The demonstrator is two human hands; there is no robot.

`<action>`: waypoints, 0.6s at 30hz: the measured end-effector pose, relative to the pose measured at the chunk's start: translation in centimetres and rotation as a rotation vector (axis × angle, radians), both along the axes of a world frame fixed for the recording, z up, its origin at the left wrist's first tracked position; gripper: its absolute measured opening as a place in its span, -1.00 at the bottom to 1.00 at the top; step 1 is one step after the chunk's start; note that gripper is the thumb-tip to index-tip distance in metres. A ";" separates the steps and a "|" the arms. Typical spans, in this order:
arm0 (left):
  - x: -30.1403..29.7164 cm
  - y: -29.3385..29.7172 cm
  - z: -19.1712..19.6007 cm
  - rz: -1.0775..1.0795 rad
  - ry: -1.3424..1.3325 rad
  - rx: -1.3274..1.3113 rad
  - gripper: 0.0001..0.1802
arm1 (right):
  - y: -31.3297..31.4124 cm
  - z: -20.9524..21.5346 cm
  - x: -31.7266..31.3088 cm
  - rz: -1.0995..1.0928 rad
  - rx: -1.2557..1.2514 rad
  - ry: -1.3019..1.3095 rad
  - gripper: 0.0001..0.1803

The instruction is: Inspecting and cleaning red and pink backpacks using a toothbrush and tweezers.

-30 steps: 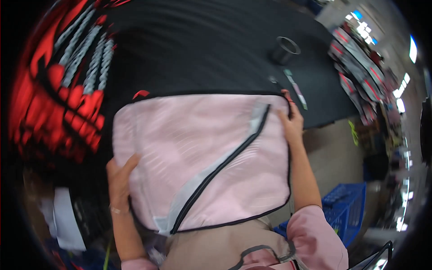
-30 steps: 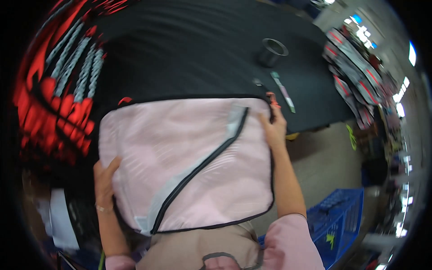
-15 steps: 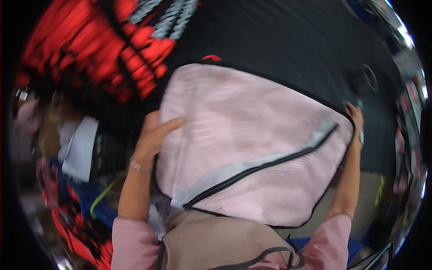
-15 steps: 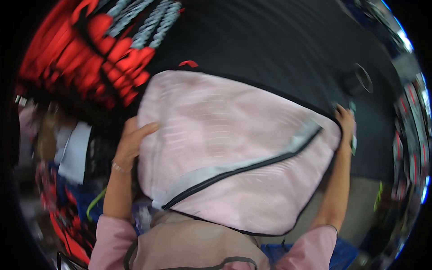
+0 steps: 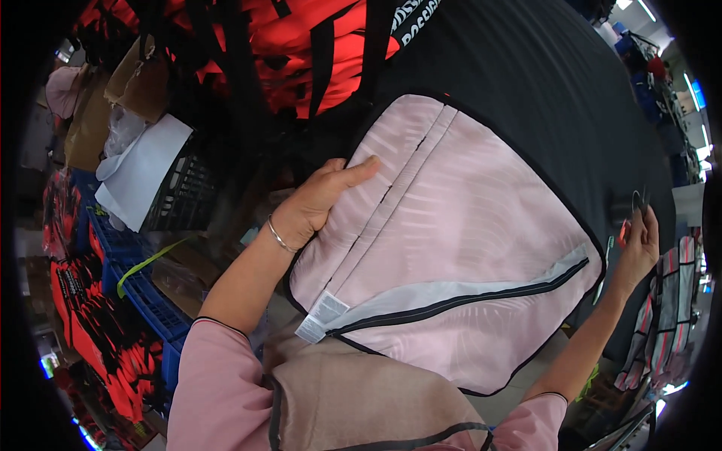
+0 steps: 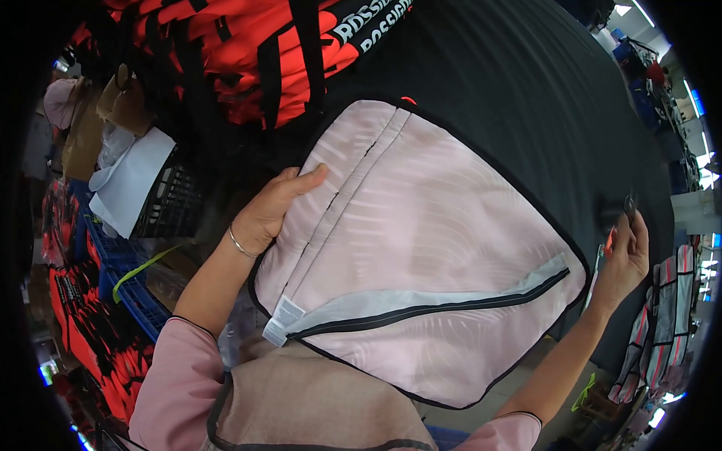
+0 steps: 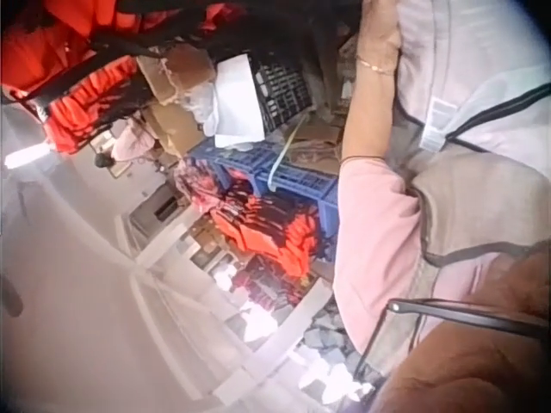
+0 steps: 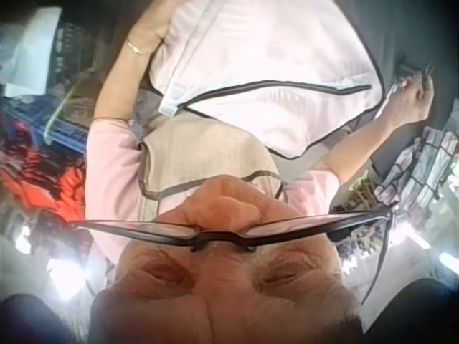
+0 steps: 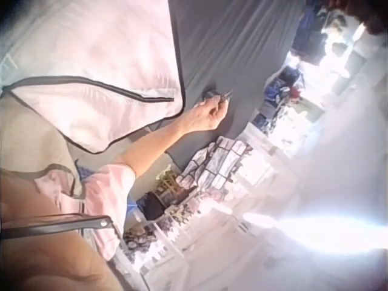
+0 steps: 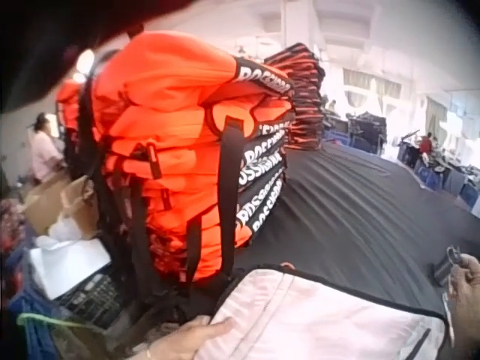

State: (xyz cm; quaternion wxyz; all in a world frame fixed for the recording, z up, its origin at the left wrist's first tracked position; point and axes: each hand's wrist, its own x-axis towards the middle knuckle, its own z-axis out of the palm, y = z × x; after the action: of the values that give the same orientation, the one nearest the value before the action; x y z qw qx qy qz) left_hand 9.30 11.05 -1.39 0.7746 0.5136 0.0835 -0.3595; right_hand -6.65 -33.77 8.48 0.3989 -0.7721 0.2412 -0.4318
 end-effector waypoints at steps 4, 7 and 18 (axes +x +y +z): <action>-0.4 -0.3 -0.8 0.007 0.109 -0.171 -0.56 | 11.7 1.7 5.7 0.359 -0.052 0.112 -0.78; -0.3 0.0 -1.1 -0.062 0.135 -0.282 -0.56 | 17.4 1.4 8.6 0.742 -0.235 0.280 -0.79; -1.1 -1.4 -1.6 -0.188 0.245 -0.613 -0.56 | 23.4 3.3 13.2 1.198 -0.534 0.553 -0.75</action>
State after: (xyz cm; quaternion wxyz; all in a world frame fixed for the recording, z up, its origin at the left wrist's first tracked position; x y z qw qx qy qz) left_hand 8.17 9.69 -3.02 0.8405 0.2154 0.0163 -0.4968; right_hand 6.52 -10.36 11.79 0.2888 -0.9247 -0.2464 0.0291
